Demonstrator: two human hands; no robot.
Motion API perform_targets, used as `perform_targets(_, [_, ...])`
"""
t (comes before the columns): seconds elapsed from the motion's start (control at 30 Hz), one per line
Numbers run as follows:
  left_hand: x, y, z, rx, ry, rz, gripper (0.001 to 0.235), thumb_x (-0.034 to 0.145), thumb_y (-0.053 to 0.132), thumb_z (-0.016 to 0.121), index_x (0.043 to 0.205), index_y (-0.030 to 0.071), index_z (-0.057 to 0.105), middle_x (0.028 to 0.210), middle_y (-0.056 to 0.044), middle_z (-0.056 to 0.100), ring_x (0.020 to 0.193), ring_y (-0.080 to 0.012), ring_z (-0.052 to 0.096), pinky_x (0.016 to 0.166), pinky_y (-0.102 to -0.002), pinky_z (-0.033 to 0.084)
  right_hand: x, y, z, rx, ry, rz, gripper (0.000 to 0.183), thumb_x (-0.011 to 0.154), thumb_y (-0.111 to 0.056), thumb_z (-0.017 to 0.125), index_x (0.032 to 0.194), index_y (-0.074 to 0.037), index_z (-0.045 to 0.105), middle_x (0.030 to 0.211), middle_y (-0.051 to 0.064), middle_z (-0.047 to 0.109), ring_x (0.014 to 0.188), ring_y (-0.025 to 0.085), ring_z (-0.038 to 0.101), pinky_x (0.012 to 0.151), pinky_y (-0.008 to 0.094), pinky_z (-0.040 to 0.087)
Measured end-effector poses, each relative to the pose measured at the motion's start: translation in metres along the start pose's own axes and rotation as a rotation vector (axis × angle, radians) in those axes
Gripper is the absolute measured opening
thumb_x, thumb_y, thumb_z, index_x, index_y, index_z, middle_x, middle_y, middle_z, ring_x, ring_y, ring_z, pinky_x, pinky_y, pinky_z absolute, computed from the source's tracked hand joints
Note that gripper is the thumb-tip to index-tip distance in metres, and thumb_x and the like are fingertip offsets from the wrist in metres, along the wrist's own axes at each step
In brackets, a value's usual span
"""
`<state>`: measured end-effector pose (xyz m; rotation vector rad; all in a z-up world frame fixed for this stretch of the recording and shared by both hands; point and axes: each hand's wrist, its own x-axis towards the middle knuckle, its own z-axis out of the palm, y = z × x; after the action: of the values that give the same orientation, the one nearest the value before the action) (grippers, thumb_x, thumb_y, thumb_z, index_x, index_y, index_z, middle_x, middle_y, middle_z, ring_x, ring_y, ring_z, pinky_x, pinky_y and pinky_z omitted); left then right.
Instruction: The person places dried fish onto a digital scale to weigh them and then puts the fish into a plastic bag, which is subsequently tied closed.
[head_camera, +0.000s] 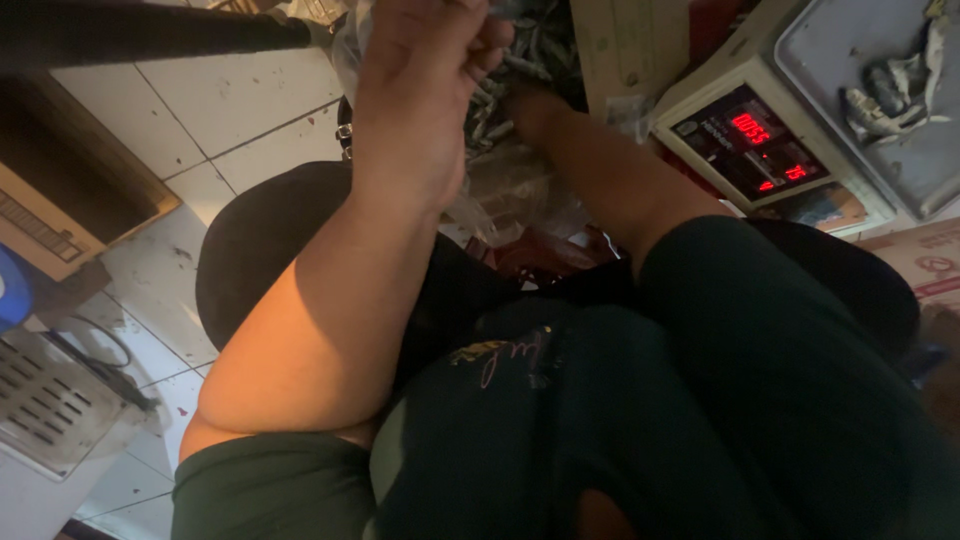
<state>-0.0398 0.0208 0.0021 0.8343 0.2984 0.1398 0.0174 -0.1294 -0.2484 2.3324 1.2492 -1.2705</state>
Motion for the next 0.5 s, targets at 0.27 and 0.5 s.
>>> perform_targets(0.27, [-0.001,-0.005,0.002,-0.034,0.008,-0.035,0.015,0.114,0.021,0.067,0.123,0.009,0.063,0.107,-0.001,0.067,0.103,-0.0152,0.064,0.094,-0.035,0.050,-0.044,-0.086,-0.078,-0.506,0.258,0.444,0.008,0.111,-0.015,0.058,0.110,-0.008,0.062,0.119,0.006,0.062,0.120,0.020,0.053,0.116,0.045,0.037])
perform_targets(0.5, [-0.005,-0.002,-0.004,0.030,0.005,-0.056,0.016,0.118,0.022,0.064,0.129,0.012,0.057,0.117,-0.001,0.062,0.102,-0.0140,0.058,0.096,-0.034,0.048,-0.078,-0.181,-0.145,-1.019,0.339,1.292,0.005,0.111,-0.012,0.060,0.107,-0.011,0.057,0.120,-0.001,0.058,0.122,0.015,0.049,0.120,0.048,0.032])
